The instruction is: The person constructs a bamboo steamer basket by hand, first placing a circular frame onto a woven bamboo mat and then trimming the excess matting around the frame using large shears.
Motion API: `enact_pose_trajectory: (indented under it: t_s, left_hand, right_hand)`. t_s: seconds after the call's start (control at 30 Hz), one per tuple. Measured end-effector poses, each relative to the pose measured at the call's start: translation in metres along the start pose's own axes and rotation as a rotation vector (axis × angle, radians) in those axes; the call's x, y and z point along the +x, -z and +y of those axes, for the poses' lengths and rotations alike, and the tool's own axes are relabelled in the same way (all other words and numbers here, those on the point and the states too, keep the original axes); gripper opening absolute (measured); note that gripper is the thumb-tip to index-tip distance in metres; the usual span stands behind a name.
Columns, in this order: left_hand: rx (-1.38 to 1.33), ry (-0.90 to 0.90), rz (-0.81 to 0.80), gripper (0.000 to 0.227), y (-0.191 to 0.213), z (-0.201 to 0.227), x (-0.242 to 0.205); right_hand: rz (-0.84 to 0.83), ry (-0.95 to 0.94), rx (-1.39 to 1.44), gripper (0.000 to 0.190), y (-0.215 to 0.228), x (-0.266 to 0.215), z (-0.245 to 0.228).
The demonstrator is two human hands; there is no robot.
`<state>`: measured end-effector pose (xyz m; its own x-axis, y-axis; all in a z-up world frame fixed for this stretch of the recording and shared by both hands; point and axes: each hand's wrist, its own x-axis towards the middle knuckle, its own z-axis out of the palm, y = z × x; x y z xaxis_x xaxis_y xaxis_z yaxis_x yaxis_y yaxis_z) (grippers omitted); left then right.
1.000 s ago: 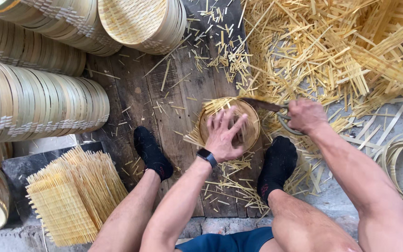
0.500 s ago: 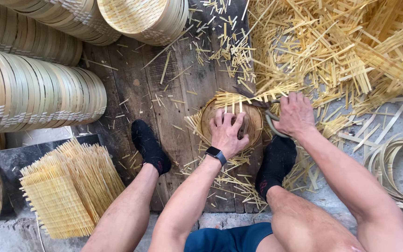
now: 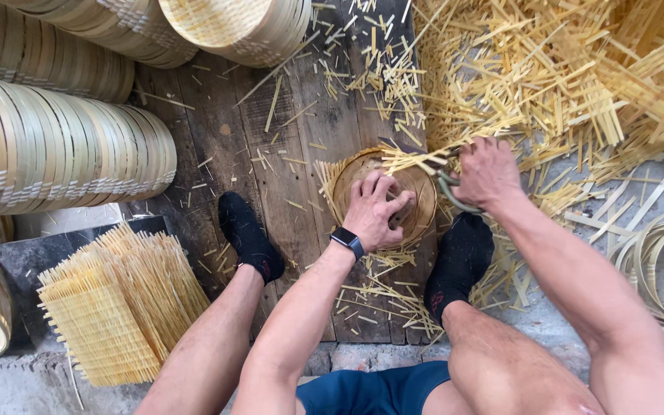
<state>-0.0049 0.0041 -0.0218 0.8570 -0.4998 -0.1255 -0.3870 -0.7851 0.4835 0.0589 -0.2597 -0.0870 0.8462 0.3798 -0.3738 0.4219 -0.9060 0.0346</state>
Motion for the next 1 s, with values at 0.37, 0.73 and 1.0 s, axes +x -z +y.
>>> enact_pose_trajectory:
  t_s: [0.37, 0.73, 1.0]
  left_hand:
    - [0.038, -0.163, -0.159, 0.064, 0.009, -0.012, 0.007]
    - [-0.166, 0.6, 0.263, 0.121, -0.017, 0.038, -0.001]
    - [-0.107, 0.392, 0.235, 0.113, -0.016, 0.013, -0.005]
  right_hand:
    - [-0.032, 0.037, -0.2, 0.064, -0.012, 0.002, 0.003]
    - [0.128, 0.022, -0.166, 0.045, -0.022, -0.018, 0.02]
    - [-0.021, 0.011, -0.033, 0.021, -0.055, -0.015, 0.033]
